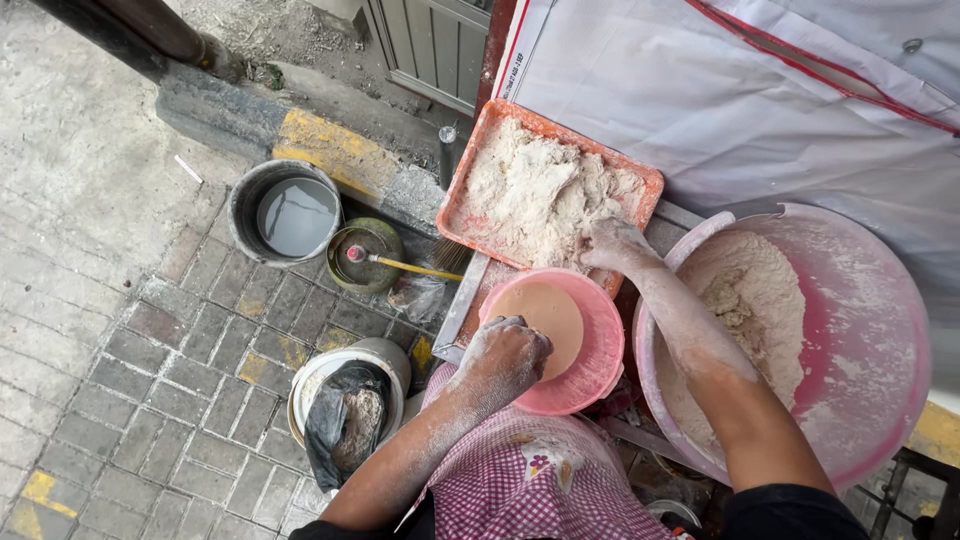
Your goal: The person kneads dough by hand, repeatedly transferring portions between a pink bowl and a larger pink basin containing flour. The person also scoops flour from an orange tray into the basin while continuing to mix the dough.
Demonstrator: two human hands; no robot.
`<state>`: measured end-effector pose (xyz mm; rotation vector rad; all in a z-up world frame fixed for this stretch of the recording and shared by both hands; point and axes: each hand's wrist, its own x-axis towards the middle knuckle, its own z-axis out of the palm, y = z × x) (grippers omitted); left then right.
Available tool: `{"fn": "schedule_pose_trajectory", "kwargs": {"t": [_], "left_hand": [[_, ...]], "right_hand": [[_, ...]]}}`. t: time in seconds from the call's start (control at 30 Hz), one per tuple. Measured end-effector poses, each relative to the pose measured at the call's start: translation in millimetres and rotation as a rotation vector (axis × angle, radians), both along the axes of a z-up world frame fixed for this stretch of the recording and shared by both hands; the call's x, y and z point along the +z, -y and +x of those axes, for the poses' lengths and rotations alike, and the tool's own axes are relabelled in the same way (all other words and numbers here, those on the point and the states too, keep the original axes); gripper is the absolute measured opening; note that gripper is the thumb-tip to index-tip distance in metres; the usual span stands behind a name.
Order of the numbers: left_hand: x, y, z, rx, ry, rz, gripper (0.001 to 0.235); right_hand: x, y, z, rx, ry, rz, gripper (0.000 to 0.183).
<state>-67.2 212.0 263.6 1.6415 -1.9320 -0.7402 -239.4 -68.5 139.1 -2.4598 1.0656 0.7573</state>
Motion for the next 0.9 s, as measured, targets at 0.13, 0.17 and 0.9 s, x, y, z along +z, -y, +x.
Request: {"fn": "schedule_pose_trajectory", "kwargs": {"t": [0.13,0.17,0.9], "left_hand": [[1.6,8.0,3.9,-0.071,0.01,0.009,0.01],[1.4,8.8,4.4,-0.083,0.015,0.021,0.011],[1.2,16.2,5.6,-0.155,0.022,0.003,0.017]], "right_hand": [[9.6,21.3,-11.1,-0.373,0.256,-0.059,0.045],[4.1,25.1,-12.3,-0.254,0.301,-0.148,0.052],[33.2,34.9,-31.1,-0.584,0.247,-0.108,0.034]]}}
